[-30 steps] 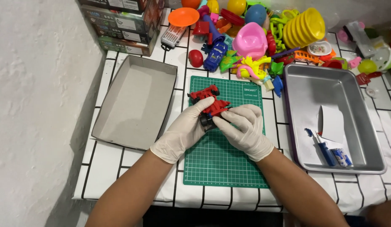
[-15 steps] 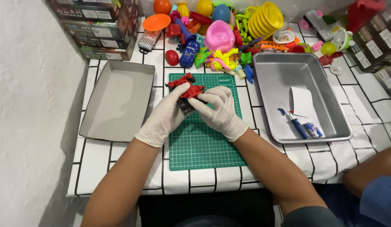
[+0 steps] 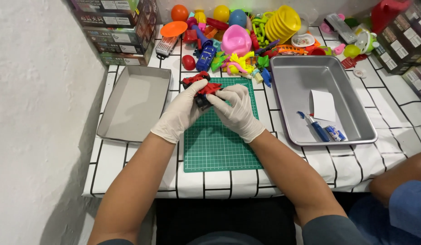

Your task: The person assembles a red toy car on a green cutting mat. They attach small red wheels to the car's axles by hand and then use a blue screwdriver to tighten the screws on the wheels. Finally, they place the assembled car into a gray box.

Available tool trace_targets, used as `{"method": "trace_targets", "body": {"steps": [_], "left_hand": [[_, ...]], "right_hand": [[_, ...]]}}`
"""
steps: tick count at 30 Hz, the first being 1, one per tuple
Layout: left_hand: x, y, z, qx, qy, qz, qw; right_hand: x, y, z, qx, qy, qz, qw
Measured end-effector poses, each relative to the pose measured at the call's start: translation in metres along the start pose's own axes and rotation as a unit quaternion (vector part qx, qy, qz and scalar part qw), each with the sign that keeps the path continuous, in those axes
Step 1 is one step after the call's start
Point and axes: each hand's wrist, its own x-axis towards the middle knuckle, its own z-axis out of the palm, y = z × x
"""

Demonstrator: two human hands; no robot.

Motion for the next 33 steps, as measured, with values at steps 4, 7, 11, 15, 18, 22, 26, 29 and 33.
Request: {"method": "trace_targets", "body": {"steps": [4, 7, 11, 15, 18, 22, 26, 29, 33], "left_hand": [[-0.002, 0.005, 0.007, 0.016, 0.001, 0.021, 1.000], [-0.001, 0.010, 0.010, 0.046, -0.001, 0.047, 0.998], [0.001, 0.017, 0.014, 0.054, -0.031, 0.076, 0.995], [-0.006, 0.017, 0.019, 0.081, -0.031, 0.097, 0.991], [0.001, 0.013, 0.018, 0.087, -0.034, 0.097, 0.991], [0.024, 0.007, 0.010, 0.078, -0.041, 0.076, 0.993], [0.023, 0.006, 0.016, 0.061, -0.041, 0.049, 0.996], [0.017, 0.002, 0.021, 0.047, -0.041, 0.033, 0.998], [0.014, 0.000, 0.019, 0.039, -0.038, 0.024, 0.998]], "right_hand": [[0.007, 0.003, -0.005, 0.019, -0.006, 0.005, 1.000], [0.010, 0.005, -0.007, 0.021, -0.004, -0.002, 1.000], [0.018, 0.010, -0.017, 0.059, 0.010, 0.018, 0.998], [0.012, 0.020, -0.026, 0.064, 0.007, 0.044, 0.997], [0.012, 0.023, -0.026, 0.057, 0.005, 0.045, 0.997], [0.016, 0.020, -0.023, 0.066, -0.007, 0.043, 0.997], [0.004, 0.021, -0.011, 0.061, -0.011, 0.033, 0.998], [0.000, 0.021, -0.009, 0.051, 0.000, 0.033, 0.998], [0.004, 0.017, -0.005, 0.033, 0.012, 0.026, 0.999]]}}
